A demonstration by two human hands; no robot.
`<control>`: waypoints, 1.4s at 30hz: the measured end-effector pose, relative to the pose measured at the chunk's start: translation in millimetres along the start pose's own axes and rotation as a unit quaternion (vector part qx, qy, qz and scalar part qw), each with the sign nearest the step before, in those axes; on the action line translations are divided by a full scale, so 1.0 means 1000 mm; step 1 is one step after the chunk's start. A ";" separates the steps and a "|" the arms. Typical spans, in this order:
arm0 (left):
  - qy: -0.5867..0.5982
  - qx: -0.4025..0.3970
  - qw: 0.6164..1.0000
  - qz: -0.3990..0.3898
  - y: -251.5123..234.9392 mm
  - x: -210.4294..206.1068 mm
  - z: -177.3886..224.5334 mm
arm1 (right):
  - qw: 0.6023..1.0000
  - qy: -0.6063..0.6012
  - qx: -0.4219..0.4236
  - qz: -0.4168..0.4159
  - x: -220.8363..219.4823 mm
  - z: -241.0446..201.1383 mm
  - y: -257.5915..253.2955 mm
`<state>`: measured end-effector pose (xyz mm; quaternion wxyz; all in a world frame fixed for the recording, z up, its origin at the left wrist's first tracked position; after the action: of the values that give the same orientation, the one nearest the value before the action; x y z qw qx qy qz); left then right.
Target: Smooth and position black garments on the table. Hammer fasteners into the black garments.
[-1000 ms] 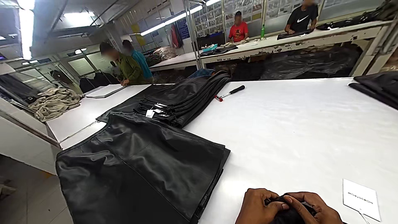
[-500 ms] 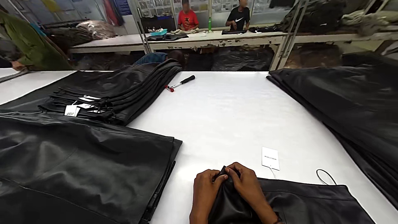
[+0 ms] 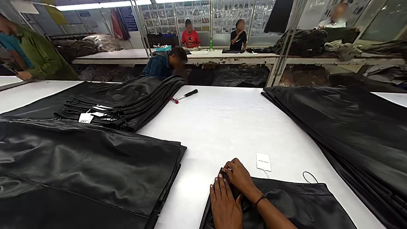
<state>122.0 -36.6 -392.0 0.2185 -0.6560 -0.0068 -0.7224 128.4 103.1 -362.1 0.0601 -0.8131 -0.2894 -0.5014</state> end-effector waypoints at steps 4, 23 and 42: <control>-0.007 -0.029 0.997 0.074 0.006 -0.009 -0.004 | 0.997 0.017 0.070 0.034 0.000 0.006 -0.004; 0.018 -0.029 0.999 0.020 0.002 0.001 -0.004 | 0.974 0.077 0.090 0.194 0.094 0.104 0.159; -0.002 -0.059 0.995 0.075 0.010 0.002 -0.005 | 0.690 -0.347 -0.520 0.365 0.163 0.473 0.409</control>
<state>120.5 -47.9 -393.6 0.2330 -0.6678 0.0841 -0.7019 768.4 16.1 -377.0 -0.2992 -0.8717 0.3372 -0.1921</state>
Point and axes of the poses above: each hand's wrist, its own y-axis away from the middle knuckle, its own x-axis out of the back of the hand, z = x × y, the point moved 3 cm from there along -y, towards the middle knuckle, and after that the axes turned 13 degrees about -x, right-handed, at the moved point
